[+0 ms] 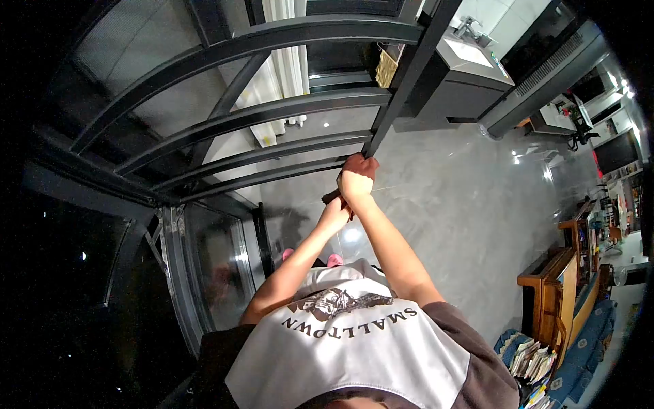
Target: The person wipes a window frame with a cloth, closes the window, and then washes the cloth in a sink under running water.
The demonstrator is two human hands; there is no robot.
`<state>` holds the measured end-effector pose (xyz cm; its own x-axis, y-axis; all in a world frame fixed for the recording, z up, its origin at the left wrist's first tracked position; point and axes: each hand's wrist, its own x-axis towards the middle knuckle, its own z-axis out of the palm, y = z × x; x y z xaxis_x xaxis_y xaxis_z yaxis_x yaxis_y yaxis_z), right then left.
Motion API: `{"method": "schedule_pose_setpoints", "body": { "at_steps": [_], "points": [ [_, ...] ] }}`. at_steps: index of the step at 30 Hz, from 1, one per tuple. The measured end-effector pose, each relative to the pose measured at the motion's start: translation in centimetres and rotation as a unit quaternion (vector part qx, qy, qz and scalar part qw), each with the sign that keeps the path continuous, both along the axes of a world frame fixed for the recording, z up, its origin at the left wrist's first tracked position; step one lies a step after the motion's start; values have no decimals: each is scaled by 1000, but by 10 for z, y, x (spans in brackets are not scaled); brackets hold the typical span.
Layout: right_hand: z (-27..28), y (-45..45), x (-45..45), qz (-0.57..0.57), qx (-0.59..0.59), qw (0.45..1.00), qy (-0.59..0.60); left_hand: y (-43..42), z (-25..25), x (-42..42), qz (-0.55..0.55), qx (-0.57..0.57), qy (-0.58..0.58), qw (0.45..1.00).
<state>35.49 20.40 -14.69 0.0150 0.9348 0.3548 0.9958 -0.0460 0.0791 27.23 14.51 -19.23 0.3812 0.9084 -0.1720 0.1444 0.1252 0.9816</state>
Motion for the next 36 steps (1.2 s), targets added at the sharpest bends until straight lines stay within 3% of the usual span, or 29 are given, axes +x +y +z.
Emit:
{"method": "schedule_pose_setpoints", "body": {
  "at_steps": [2, 6, 8, 10, 12, 13, 14, 15, 17, 18, 20, 22, 23, 24, 26, 29, 30, 32, 36],
  "points": [
    [15, -3, -3, 0, -69, 997, 38, -4, 16, -4, 19, -33, -26, 999],
    [20, -11, 5, 16, -83, 992, 90, -10, 45, -4, -11, -42, 52, 998],
    [26, -22, 15, 29, -141, 985, 99, -11, 34, -1, 1, 3, 94, 996],
    [0, -42, 26, 135, 53, 968, 203, -18, 34, -1, -58, 6, 105, 993],
    [-25, -52, 36, 131, 1, 931, 340, -26, 18, -1, -94, 13, 97, 991],
    [-42, -52, 36, 67, -52, 852, 516, -30, 11, -1, -92, 5, 105, 990],
    [-59, -49, 35, 2, -103, 736, 670, -31, 4, -1, -89, -1, 114, 989],
    [-38, -50, 27, -37, -126, 576, 807, -32, 11, -4, -54, -8, 91, 994],
    [-47, -39, 30, -70, -187, 400, 895, -31, 24, -9, 1, -9, 54, 998],
    [-52, -32, 29, -68, -221, 297, 926, -22, -10, -14, 18, 37, 89, 995],
    [-52, -18, 20, 1, -220, 179, 959, -17, 17, -28, 67, 14, 87, 994],
    [-32, -11, 4, -4, -195, 111, 975, -7, 13, -42, 100, 28, 104, 989],
    [-60, 1, 0, 41, -193, 61, 978, -2, 15, -55, 107, 55, 136, 983],
    [-54, 1, 0, 19, -183, 106, 977, -1, 19, -57, 112, 82, 168, 976],
    [-12, -10, -1, 43, -153, 130, 979, -4, 32, -56, 115, 85, 172, 975],
    [-6, -1, 10, 37, -107, 150, 982, -6, 29, -41, 100, 99, 152, 978],
    [-42, 8, 19, 7, -62, 168, 984, 0, 23, -42, 88, 114, 131, 981],
    [-65, 11, 38, -7, -71, 170, 983, 1, 23, -31, 64, 94, 148, 983],
    [-44, 7, 30, -132, -68, 229, 962, 6, 18, -31, 19, 78, 130, 988]
  ]
}}
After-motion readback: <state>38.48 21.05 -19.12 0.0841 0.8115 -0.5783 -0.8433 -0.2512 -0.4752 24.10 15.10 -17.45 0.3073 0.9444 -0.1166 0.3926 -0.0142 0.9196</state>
